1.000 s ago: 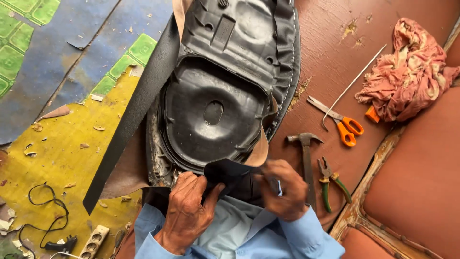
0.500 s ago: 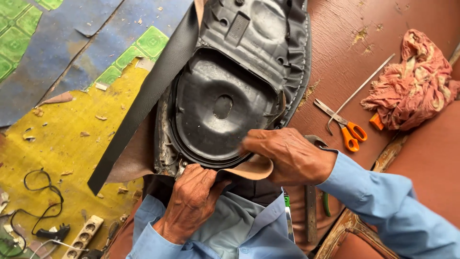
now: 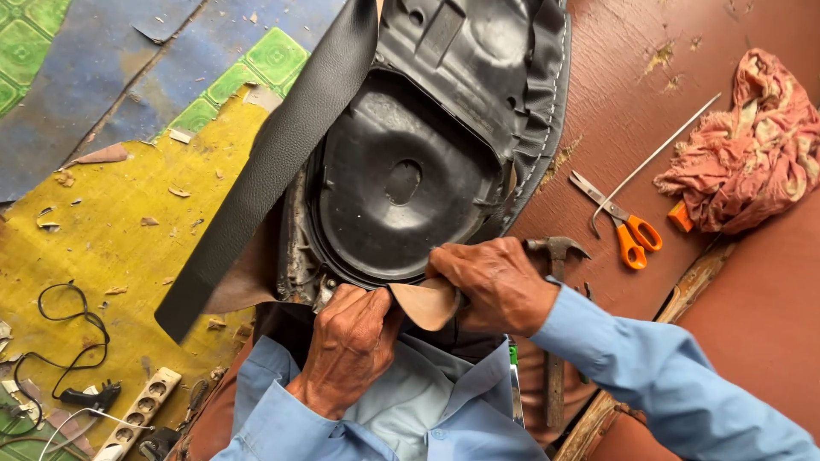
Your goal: The person is reupholstering a seat by attaching a black leather-like material to a plastic seat base. They use a staple gun to secure the material, carefully pulling and smoothing it to fit the contours of the seat. The person also uses pliers to adjust the material and ensure a tight fit.
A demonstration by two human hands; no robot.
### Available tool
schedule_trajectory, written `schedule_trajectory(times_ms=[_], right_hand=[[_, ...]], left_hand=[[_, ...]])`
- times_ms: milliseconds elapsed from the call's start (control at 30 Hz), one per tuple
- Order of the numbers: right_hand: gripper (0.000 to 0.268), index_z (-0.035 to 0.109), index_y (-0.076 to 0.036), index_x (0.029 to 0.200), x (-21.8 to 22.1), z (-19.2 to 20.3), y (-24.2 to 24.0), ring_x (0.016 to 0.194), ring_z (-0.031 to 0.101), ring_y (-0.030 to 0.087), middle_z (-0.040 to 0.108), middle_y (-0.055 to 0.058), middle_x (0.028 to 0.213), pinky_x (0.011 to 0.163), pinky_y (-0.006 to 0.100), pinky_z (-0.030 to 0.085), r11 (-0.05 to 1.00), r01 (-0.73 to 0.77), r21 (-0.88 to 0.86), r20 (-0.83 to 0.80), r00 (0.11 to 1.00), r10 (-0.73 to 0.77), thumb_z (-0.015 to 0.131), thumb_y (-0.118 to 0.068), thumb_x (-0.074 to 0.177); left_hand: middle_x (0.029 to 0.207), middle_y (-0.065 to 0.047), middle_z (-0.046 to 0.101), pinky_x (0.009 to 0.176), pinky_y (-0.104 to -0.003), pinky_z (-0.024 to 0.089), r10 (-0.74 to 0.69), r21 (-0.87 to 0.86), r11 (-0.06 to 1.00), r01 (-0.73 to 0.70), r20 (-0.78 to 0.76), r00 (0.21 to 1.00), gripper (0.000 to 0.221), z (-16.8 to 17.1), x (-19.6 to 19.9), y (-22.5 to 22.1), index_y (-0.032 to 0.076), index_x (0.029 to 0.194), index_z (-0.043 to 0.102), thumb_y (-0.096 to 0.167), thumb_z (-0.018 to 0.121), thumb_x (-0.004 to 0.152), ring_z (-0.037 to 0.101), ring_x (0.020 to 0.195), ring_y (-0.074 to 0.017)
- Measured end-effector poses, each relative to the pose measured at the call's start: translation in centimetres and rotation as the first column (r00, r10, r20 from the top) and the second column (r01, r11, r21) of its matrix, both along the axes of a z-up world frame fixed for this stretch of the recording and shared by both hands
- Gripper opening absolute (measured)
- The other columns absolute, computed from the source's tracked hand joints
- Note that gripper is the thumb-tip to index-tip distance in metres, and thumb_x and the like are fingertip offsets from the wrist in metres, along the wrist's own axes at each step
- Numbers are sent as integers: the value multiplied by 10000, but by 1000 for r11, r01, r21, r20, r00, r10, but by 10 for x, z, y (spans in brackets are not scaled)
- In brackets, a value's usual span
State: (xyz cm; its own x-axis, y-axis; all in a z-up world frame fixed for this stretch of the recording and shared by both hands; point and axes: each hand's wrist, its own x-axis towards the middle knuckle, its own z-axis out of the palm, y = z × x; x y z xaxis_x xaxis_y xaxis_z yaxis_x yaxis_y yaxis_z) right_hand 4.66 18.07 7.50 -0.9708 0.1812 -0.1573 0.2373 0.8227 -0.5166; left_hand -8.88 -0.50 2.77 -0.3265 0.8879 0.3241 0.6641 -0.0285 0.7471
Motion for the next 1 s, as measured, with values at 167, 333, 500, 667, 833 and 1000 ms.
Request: schedule_trajectory(times_ms=[167,333,500,667,833,1000], right_hand=[[368,603,-88,926,6,-22,-14,736,704,275,669,57,853,590,405,523,994,54,94,-101,994,-44,799,-118,616],[414,640,-84,934,6,-25,-22,725,697,280,662,48,836,566,417,522,990,93,109,-128,989,-78,819,-137,564],[433,674,-95,950,0,-19,-20,676,680,292,660,53,895,520,429,517,986,44,163,-92,995,-29,830,-155,551],[384,643,-88,907,-13,-18,6,660,661,342,645,82,889,548,466,518,980,-8,197,-127,991,33,862,-217,619],[576,600,-13,1010,-41,0,24,763,679,377,665,158,953,598,471,540,994,-64,83,-131,989,74,920,-252,595],[454,585,-40,1235,9,37,27,858,717,221,634,99,1144,736,365,581,905,265,-333,-363,849,-383,812,-107,848]], left_hand=[[677,-115,557,678,-404,475,15,13,1000,-14,-85,996,160,-13,9,0,14,780,573,-64,704,729,580,663,-294],[659,-92,553,677,-412,468,39,-48,998,-43,-80,996,173,-19,12,3,44,731,565,-58,702,707,582,655,-281],[715,-101,579,677,-415,465,24,-62,998,-33,-140,990,130,-11,12,5,43,767,592,-38,692,748,586,686,-293],[702,-103,606,602,-431,456,24,-176,982,-72,-260,965,76,8,10,8,36,806,650,54,724,811,583,661,-311],[678,-101,604,621,-437,484,46,-192,978,-85,-199,979,169,11,8,14,50,748,609,103,745,832,592,670,-310],[631,-87,591,591,-418,479,68,-214,972,-93,-124,990,228,9,9,14,47,716,589,115,759,852,573,610,-282]])
